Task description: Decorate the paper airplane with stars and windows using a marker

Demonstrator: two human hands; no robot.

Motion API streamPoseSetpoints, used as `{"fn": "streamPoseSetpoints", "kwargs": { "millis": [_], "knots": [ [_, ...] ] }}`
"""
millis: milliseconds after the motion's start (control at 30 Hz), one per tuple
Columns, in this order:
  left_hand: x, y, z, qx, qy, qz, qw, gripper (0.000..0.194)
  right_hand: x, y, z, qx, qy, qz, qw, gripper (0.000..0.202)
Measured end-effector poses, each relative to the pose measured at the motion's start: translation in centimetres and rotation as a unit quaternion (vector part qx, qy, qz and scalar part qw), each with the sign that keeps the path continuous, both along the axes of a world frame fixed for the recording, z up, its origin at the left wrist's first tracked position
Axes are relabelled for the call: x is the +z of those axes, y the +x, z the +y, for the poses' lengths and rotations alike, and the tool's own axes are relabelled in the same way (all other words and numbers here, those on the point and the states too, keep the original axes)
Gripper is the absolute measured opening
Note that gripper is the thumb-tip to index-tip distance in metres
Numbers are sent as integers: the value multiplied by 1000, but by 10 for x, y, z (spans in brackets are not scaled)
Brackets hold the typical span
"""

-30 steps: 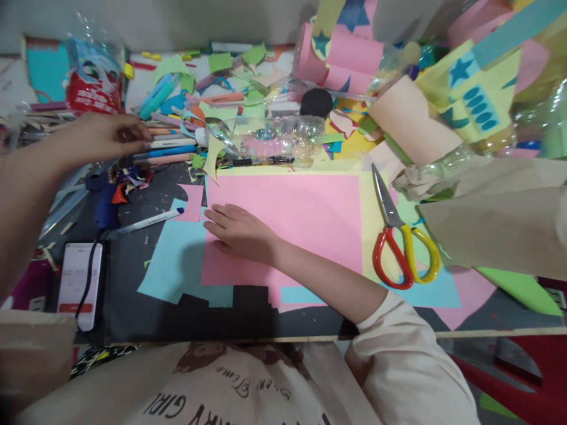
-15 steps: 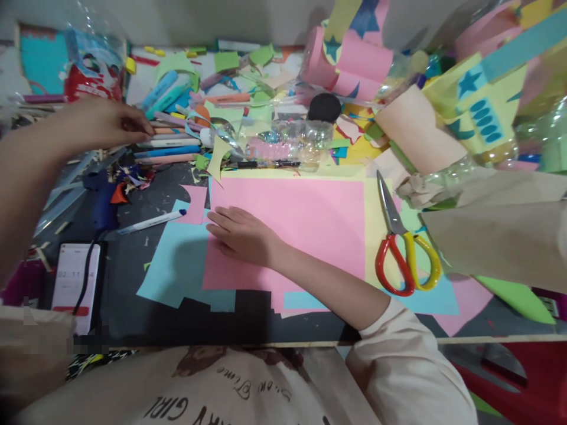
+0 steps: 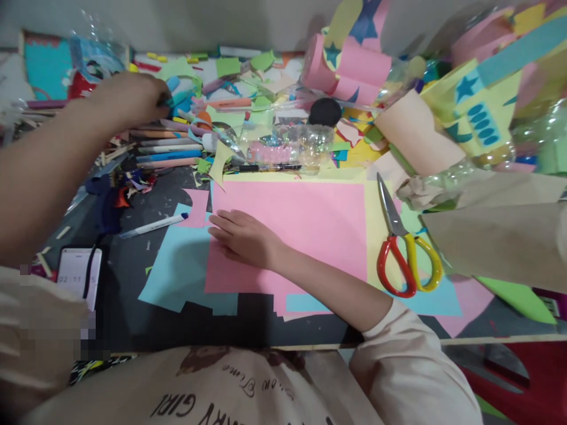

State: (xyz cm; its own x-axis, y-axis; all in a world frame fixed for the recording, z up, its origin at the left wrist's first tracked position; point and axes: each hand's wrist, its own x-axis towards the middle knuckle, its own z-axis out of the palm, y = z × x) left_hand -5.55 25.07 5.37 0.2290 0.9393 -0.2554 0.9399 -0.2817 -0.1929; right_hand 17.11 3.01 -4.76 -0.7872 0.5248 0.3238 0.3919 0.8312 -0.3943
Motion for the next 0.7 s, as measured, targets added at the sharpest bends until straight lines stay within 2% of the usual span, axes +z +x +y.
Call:
{"fn": "streamPoseSetpoints", "kwargs": {
  "millis": [100, 167, 267, 333, 400, 467, 500, 600, 700],
  "knots": [
    [4, 10, 6, 15, -8, 20, 1000, 44, 1, 1, 1, 3, -1, -6, 1000, 33],
    [16, 12, -4, 21, 17, 16, 999, 44, 3, 1, 2, 7, -21, -11, 1000, 35],
    [40, 15, -40, 14, 71, -13, 997, 48, 8, 1, 3, 15, -50, -21, 998, 36],
    [49, 23, -72, -29, 51, -64, 996, 44, 9, 0, 3, 11, -58, -25, 998, 37],
    [49, 37, -101, -87, 18, -65, 994, 36, 9, -2, 2, 2, -60, -30, 998, 37],
    [41, 55, -124, -170, -29, -59, 983, 25, 9, -3, 2, -4, -57, -36, 998, 37],
    [36, 64, -132, -186, -36, -52, 980, 24, 8, -3, 2, -5, -55, -39, 998, 38],
    [26, 79, -152, -168, 2, -83, 982, 31, 8, -3, 3, -6, -50, -47, 998, 39],
    [27, 67, -178, -188, 24, -112, 975, 31, 8, -4, 4, 5, -52, -44, 998, 38]
  ]
}}
